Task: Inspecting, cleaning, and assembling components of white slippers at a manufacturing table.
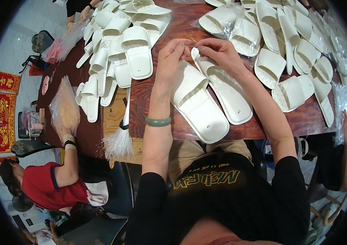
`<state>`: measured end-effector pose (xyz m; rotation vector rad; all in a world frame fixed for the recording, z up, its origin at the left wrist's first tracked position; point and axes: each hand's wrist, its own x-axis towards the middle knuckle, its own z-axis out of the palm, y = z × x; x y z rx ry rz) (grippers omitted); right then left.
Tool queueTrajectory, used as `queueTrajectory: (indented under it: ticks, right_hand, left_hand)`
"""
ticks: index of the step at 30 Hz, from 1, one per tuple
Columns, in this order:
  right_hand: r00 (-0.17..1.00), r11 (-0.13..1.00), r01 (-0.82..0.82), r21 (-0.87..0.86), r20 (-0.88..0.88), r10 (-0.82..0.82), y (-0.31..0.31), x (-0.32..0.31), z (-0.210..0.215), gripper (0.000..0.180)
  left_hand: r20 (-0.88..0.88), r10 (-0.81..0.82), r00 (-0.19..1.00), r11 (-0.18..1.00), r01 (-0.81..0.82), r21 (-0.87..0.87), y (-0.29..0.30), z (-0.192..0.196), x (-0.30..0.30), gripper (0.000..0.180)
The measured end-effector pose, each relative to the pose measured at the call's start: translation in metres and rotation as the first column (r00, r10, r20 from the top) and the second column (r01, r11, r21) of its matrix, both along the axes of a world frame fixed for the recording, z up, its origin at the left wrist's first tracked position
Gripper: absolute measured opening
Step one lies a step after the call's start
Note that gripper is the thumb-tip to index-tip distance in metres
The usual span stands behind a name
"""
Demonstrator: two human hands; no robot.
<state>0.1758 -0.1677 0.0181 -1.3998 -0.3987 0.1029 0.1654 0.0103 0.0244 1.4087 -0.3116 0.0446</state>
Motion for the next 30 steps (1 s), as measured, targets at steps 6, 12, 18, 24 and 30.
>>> queueTrajectory:
  ticks: [6,12,18,24,30]
  right_hand:
    - [0.996,0.998,0.054,-0.016,0.075,-0.053,0.002,0.003,-0.008,0.016]
    - [0.960,0.977,0.174,-0.124,0.242,-0.140,0.001,0.000,-0.006,0.011]
    - [0.975,0.962,0.191,-0.194,0.147,-0.164,0.001,-0.001,-0.007,0.011]
    - [0.962,0.952,0.230,-0.204,0.198,-0.191,0.002,-0.001,-0.007,0.011]
    - [0.963,0.954,0.223,-0.202,0.197,-0.184,0.002,0.001,-0.010,0.011]
  left_hand:
    - [-0.072,0.039,0.997,0.999,-0.038,0.011,-0.011,-0.003,-0.003,0.018]
    - [-0.114,0.030,0.993,1.000,-0.029,0.012,-0.017,0.001,-0.007,0.015]
    - [-0.094,0.013,0.996,1.000,-0.011,0.022,-0.015,-0.004,-0.003,0.014]
    - [-0.124,0.020,0.992,1.000,-0.019,0.010,-0.014,-0.004,-0.003,0.014]
    - [-0.103,0.034,0.994,0.999,-0.031,0.037,-0.013,-0.004,-0.002,0.014]
